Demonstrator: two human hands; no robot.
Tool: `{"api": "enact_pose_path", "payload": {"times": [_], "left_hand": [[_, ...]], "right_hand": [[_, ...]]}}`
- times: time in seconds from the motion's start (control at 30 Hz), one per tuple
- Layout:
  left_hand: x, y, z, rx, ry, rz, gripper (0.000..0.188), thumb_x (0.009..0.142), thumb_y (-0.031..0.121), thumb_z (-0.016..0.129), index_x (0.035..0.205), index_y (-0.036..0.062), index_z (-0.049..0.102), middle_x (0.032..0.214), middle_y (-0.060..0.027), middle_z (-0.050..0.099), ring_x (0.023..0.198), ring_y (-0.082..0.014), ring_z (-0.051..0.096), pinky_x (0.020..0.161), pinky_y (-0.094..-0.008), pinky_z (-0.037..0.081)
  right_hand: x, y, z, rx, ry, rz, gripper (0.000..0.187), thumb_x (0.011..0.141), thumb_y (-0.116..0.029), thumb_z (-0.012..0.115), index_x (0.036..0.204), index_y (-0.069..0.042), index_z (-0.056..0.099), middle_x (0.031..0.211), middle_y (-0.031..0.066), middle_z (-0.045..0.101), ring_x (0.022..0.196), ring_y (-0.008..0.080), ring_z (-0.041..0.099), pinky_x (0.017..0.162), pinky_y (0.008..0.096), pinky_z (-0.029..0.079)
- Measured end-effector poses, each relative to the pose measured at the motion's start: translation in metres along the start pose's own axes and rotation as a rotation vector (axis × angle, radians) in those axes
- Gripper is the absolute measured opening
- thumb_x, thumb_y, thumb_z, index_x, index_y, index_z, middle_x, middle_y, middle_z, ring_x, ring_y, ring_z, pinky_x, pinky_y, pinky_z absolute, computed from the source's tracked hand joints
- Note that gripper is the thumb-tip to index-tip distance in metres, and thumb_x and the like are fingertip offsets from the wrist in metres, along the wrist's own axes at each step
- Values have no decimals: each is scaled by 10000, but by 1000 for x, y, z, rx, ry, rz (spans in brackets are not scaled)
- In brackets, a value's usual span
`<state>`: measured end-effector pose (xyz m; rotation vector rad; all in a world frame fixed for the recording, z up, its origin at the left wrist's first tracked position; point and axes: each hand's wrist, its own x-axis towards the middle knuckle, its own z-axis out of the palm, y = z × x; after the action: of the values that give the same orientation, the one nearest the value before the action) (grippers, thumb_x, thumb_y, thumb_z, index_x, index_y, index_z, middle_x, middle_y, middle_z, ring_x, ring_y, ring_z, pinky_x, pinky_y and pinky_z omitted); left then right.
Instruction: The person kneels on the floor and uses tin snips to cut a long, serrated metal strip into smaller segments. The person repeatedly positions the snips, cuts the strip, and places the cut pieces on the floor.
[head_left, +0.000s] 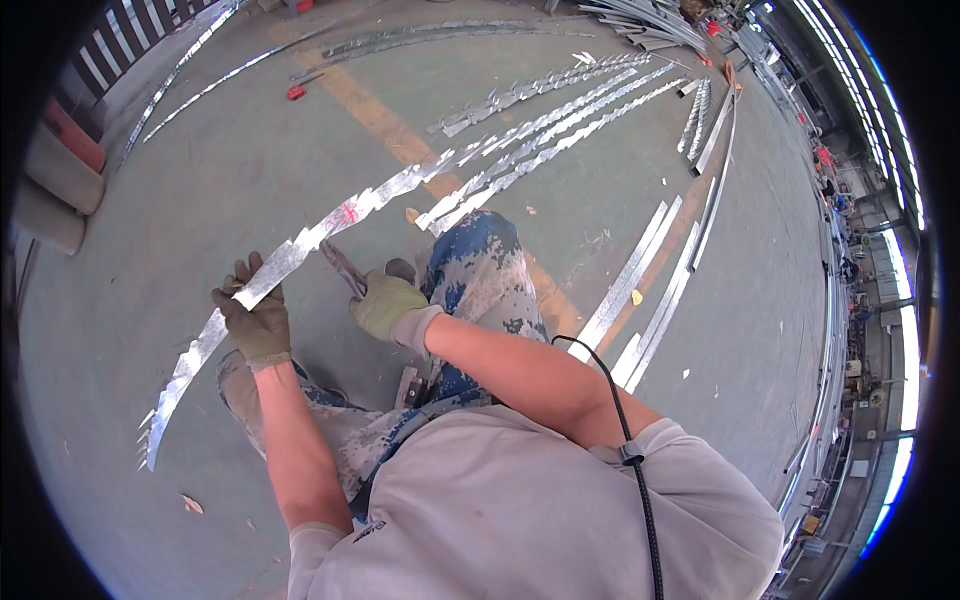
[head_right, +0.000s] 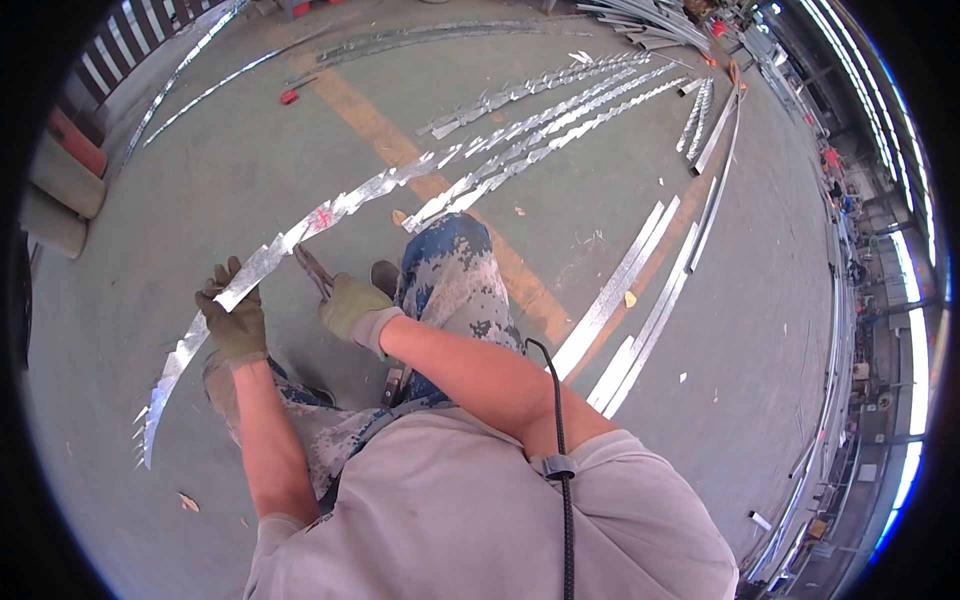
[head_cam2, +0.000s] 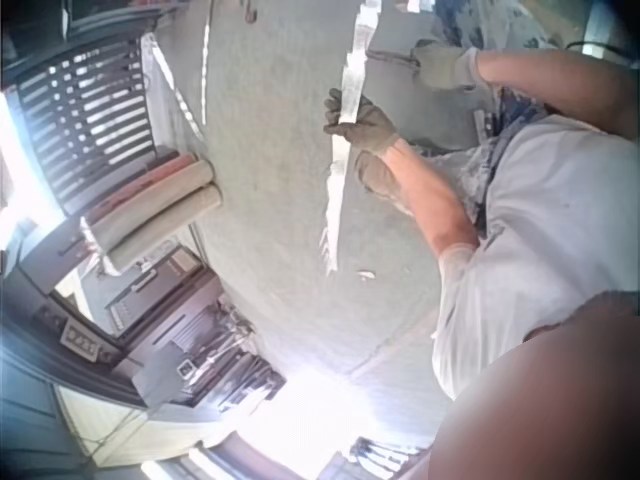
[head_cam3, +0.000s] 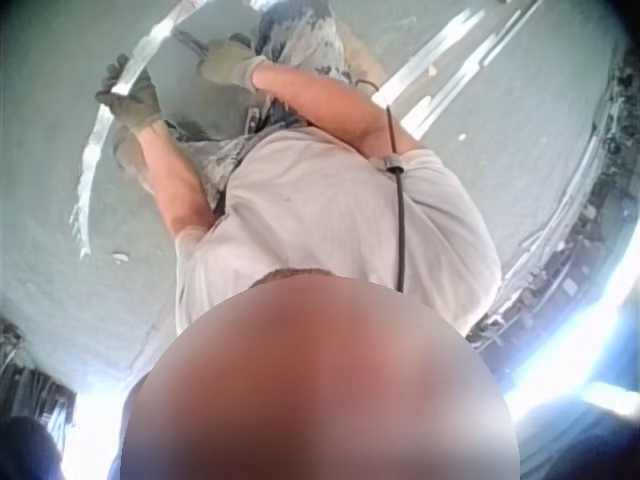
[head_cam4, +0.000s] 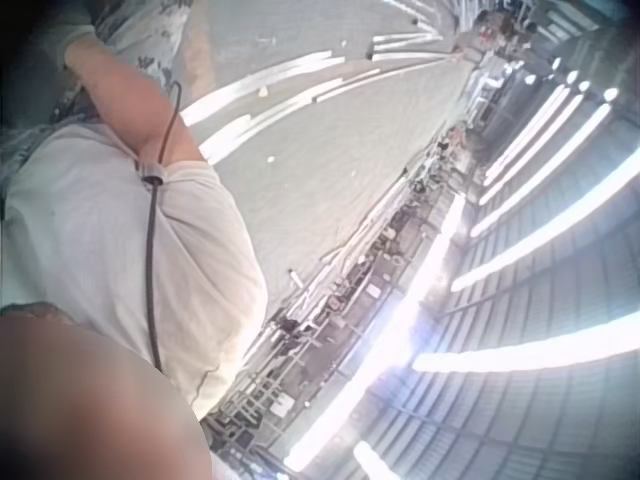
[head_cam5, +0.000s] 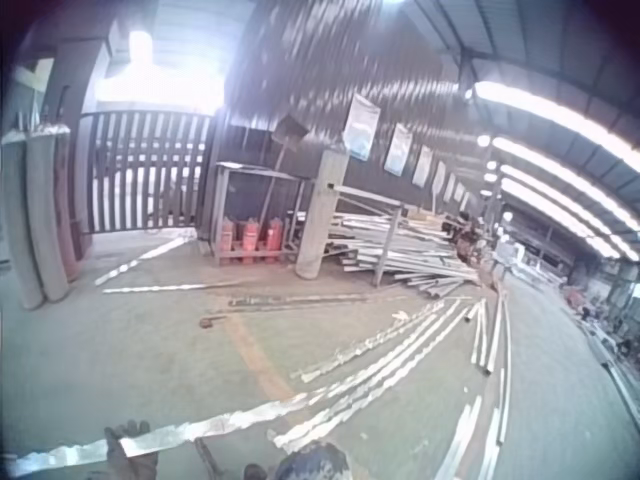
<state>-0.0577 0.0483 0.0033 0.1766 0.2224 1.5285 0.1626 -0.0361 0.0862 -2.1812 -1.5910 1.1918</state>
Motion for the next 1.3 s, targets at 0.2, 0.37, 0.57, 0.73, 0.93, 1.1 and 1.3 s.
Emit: {"api": "enact_pose_path", "payload": {"times": [0.2, 0.37, 0.57, 0.73, 0.93, 1.1, 1.3], "left_hand": [[10, -45, 15, 10, 93, -88, 344, 1029, 448, 577, 1027, 113, 654, 1253, -115, 695, 1334, -354, 557, 1122, -597, 464], [8, -72, 27, 94, 67, -170, 378, 1032, 509, 543, 1118, 148, 614, 1320, -61, 648, 1322, -277, 555, 1093, -570, 491], [-3, -85, 37, 128, 176, -205, 389, 1052, 513, 503, 1186, 162, 605, 1318, -59, 650, 1320, -274, 555, 1078, -555, 505], [-11, -80, 34, 227, 156, -216, 456, 1030, 561, 519, 1300, 195, 556, 1484, -58, 531, 1393, -291, 483, 1122, -582, 431], [-24, -67, 41, 311, 250, -225, 565, 1024, 575, 522, 1423, 178, 470, 1522, -113, 469, 1428, -318, 428, 1161, -604, 350], [-27, -61, 39, 236, 265, -266, 555, 1030, 542, 521, 1436, 167, 468, 1495, -97, 491, 1401, -309, 456, 1172, -582, 346], [-27, -56, 30, 173, 322, -266, 584, 1048, 562, 444, 1458, 146, 468, 1495, -86, 495, 1387, -299, 476, 1186, -554, 341]], "right_hand": [[28, 30, -6, 45, 55, 70, 421, 955, -305, 548, 1176, 51, 590, 1140, 297, 692, 1108, 425, 674, 963, 469, 515], [43, 53, -14, 64, 50, 121, 434, 966, -311, 533, 1202, 45, 613, 1166, 306, 675, 1119, 447, 655, 985, 474, 499], [25, 76, -2, 631, -143, 192, 431, 1023, -357, 548, 1193, 34, 608, 1043, 190, 706, 846, 284, 716, 752, 417, 570], [1, 78, 15, 988, -291, 138, 418, 1047, -374, 570, 1208, 11, 589, 1006, 126, 697, 709, 195, 663, 641, 354, 557], [-18, 39, -4, 979, -361, 8, 477, 1014, -434, 645, 1195, 5, 599, 1005, 105, 702, 736, 173, 661, 643, 341, 554], [-12, 48, 16, 1039, -371, 43, 465, 1022, -414, 638, 1276, -27, 601, 1101, 109, 709, 843, 184, 682, 724, 349, 579], [-12, 50, 16, 904, -421, 114, 473, 1034, -413, 616, 1323, -40, 586, 1171, 113, 701, 916, 203, 689, 777, 361, 592]]}}
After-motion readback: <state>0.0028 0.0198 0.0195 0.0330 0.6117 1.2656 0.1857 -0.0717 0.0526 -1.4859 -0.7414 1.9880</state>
